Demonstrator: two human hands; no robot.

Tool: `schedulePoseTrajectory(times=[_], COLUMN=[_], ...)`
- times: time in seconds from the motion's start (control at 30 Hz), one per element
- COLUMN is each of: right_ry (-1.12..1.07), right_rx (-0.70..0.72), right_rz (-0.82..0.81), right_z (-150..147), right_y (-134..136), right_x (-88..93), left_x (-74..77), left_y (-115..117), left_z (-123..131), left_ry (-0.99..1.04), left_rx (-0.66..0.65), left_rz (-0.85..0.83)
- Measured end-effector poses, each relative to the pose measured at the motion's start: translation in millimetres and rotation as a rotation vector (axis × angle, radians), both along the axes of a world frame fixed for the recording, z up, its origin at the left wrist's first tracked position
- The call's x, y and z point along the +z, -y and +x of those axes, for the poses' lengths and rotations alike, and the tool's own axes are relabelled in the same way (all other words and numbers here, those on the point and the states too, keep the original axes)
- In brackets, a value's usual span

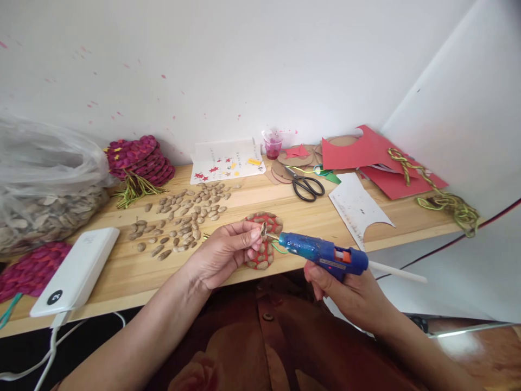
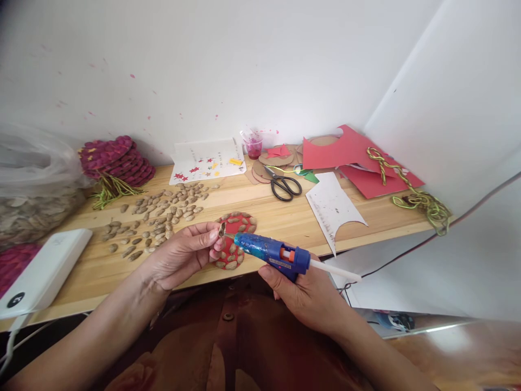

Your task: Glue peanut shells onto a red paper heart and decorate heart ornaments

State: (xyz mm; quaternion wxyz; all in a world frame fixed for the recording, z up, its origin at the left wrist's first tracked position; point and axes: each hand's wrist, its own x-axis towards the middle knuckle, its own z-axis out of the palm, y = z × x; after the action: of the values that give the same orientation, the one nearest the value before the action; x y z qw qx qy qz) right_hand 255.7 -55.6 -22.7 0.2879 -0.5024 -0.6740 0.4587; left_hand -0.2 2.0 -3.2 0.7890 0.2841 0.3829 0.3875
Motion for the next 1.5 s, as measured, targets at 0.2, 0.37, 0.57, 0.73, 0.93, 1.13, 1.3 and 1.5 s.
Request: schedulePoseTrajectory(times=[0.2,0.37,0.57,0.73,0.93,1.13,1.3,1.5], right_ry=[-0.006,-0.006,-0.064,-0.183,-0.385,-0.219,-0.132,-0.265], right_rx=[0.0,-0.007,0.009,-0.004,-0.187,-0.276,-0.268,-0.188], right_rz=[-0.019,-0.037,-0.089,-0.147,-0.149,-0.089,-0.029,-0.081], right_z=[0.7,1.4,0.2,-0.7,1.9,0.6,-2.8,-9.5], right_y=[-1.2,-1.6,-3.7,-6.9,-16.6,-29.7,-37.8,-49.4], right_x=[-2.4,-0.9,2.3,1.4,3.7,1.4,-12.1,-11.8], left_x=[2.0,0.6,-1.4,2.3,4.3,-3.2,-11.7,-14.4], left_y=[-1.3,-1.2,-2.5,-7.1,-13.7,-17.8,-22.8,-28.4], left_z=[0.4,0.2,-0.4,-2.6,-9.0,-2.5,5.3,13.2], left_ry=[0.0,-0.003,-0.047,-0.077,-0.477,-0.95,-1.286,-1.486], left_rx=[-0.002,-0.015,0.004,0.035,0.135,0.183,0.071,-0.001], left_rz=[-0.001,0.017,0.049,0.078,0.306,0.695,0.94,1.048])
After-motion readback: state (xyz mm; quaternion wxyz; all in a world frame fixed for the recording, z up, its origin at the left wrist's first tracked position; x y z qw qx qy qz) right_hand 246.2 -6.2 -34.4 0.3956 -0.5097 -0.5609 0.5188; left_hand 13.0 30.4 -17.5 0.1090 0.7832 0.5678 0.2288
